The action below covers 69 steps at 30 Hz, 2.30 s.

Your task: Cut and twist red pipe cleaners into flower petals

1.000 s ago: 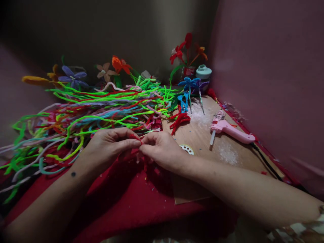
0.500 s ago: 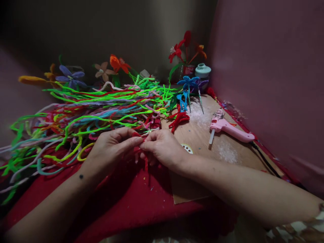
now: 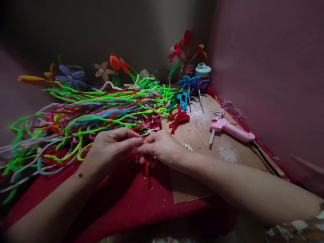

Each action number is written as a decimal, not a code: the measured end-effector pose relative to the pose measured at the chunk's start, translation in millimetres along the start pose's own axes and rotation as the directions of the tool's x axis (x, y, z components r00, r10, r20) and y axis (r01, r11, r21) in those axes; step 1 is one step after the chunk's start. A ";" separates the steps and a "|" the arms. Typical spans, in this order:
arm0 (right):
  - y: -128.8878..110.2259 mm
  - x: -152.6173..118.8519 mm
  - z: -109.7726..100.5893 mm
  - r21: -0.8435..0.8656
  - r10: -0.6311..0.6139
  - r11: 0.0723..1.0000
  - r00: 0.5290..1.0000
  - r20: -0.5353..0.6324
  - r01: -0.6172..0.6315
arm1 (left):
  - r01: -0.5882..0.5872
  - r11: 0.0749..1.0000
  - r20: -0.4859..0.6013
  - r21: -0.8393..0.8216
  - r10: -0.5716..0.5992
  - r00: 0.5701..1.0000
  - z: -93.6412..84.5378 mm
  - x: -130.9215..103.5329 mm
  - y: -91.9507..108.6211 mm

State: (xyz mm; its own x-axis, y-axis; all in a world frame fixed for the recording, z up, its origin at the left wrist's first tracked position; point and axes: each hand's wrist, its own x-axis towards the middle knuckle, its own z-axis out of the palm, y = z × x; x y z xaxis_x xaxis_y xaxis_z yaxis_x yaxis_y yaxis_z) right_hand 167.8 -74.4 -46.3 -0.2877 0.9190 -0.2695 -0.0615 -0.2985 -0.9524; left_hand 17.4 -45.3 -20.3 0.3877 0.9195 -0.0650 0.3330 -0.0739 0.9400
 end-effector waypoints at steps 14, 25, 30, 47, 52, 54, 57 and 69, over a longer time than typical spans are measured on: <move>7.1 1.6 2.1 0.059 -0.013 0.998 0.999 0.047 0.010 | -0.479 0.668 -0.028 0.570 0.598 0.801 6.2 -6.4 -13.2; -2.8 -2.0 1.6 0.020 -0.124 0.992 0.981 -0.151 0.128 | 0.091 0.996 0.110 0.013 -0.092 0.990 -10.9 8.0 5.0; -5.5 -0.6 0.7 0.003 -0.125 0.992 0.975 -0.181 0.128 | -0.017 0.979 0.165 0.205 -0.018 0.986 -10.2 7.9 1.8; -2.4 4.1 -3.1 0.119 -0.109 0.986 0.989 -0.099 0.121 | -0.503 0.528 0.133 0.684 0.589 0.797 -5.2 3.3 -16.1; -3.6 4.9 -5.1 0.109 -0.130 0.984 0.987 -0.092 0.140 | -0.372 0.772 0.085 0.516 0.385 0.919 -12.3 6.9 -10.1; -4.0 4.3 -5.2 0.068 -0.118 0.990 0.987 -0.106 0.126 | -0.314 0.828 0.103 0.465 0.302 0.948 -13.0 7.2 -6.9; -3.9 3.3 -4.9 0.036 -0.106 0.993 0.989 -0.099 0.110 | -0.167 0.932 0.149 0.323 0.124 0.981 -13.5 7.3 -0.9; -4.8 -1.0 -0.6 -0.068 -0.083 0.995 0.995 -0.047 0.079 | -0.015 0.998 0.081 0.068 0.010 0.997 -15.8 10.1 -0.2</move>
State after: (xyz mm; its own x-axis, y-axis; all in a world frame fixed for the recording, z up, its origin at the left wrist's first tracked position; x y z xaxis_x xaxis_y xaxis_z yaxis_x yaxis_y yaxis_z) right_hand 169.0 -73.7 -41.5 -0.2361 0.9517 -0.1962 -0.0194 -0.2064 -0.9783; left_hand 7.6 -29.9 -15.8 0.4589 0.8846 -0.0824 0.3848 -0.1143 0.9159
